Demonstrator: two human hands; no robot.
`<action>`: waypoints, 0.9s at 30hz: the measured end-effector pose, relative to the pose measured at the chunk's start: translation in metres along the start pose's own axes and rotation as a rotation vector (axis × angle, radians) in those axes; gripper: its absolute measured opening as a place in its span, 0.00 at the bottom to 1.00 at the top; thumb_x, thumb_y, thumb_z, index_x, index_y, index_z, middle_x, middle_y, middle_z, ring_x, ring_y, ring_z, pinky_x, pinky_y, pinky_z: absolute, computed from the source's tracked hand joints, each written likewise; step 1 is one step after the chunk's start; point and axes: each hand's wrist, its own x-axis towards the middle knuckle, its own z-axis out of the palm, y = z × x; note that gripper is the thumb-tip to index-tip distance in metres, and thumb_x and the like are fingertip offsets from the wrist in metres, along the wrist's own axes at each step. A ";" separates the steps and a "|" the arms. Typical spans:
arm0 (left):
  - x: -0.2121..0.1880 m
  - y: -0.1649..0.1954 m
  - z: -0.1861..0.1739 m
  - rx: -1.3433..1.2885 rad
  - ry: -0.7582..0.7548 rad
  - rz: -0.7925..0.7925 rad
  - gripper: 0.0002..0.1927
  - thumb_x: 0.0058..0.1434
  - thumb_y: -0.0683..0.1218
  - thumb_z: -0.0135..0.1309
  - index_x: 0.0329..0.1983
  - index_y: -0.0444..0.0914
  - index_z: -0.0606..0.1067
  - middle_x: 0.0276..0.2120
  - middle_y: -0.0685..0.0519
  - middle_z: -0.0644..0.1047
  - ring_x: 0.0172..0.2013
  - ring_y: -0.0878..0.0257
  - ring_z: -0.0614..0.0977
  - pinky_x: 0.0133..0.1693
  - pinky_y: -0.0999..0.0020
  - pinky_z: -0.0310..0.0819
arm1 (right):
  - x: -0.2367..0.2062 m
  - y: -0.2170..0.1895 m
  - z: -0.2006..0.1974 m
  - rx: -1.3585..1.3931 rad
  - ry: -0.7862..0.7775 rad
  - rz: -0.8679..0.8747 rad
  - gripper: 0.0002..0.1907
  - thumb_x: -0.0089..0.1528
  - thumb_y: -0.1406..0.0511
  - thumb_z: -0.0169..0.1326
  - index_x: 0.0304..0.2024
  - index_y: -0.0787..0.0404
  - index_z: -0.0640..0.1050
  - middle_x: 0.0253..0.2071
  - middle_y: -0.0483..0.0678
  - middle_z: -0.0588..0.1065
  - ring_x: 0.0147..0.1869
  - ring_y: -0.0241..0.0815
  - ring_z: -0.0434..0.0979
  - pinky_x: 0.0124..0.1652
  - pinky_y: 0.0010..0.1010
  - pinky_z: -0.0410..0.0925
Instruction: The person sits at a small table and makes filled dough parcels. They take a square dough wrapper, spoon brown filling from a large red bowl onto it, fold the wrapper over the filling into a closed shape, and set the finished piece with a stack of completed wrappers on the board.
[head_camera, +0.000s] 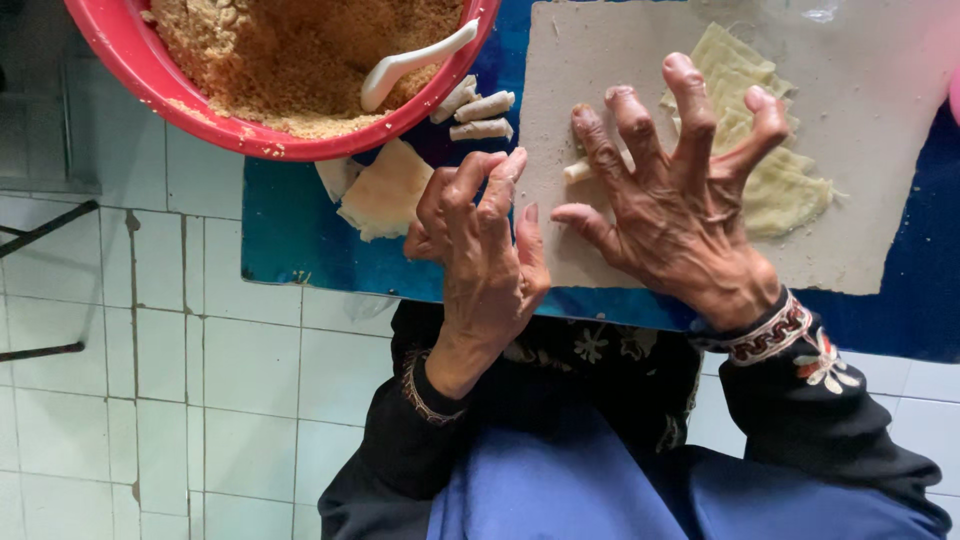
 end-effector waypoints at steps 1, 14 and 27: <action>-0.001 0.000 -0.001 -0.017 0.006 -0.006 0.37 0.62 0.37 0.62 0.72 0.43 0.61 0.65 0.52 0.64 0.63 0.51 0.64 0.64 0.52 0.53 | 0.003 0.002 0.000 0.015 -0.003 -0.003 0.38 0.68 0.37 0.53 0.66 0.57 0.77 0.68 0.52 0.65 0.76 0.57 0.48 0.58 0.65 0.48; 0.007 0.001 -0.017 0.039 -0.127 0.122 0.33 0.64 0.47 0.65 0.72 0.46 0.66 0.65 0.57 0.69 0.63 0.55 0.65 0.58 0.51 0.52 | -0.009 0.008 0.001 0.271 0.154 0.102 0.09 0.66 0.59 0.66 0.47 0.49 0.82 0.52 0.37 0.78 0.72 0.47 0.57 0.60 0.47 0.46; 0.010 -0.001 -0.017 -0.047 -0.071 0.138 0.18 0.66 0.47 0.64 0.58 0.45 0.77 0.47 0.62 0.80 0.55 0.58 0.71 0.53 0.57 0.58 | -0.019 -0.016 -0.017 0.664 0.185 0.205 0.10 0.64 0.64 0.69 0.47 0.52 0.82 0.49 0.39 0.79 0.64 0.45 0.69 0.63 0.40 0.53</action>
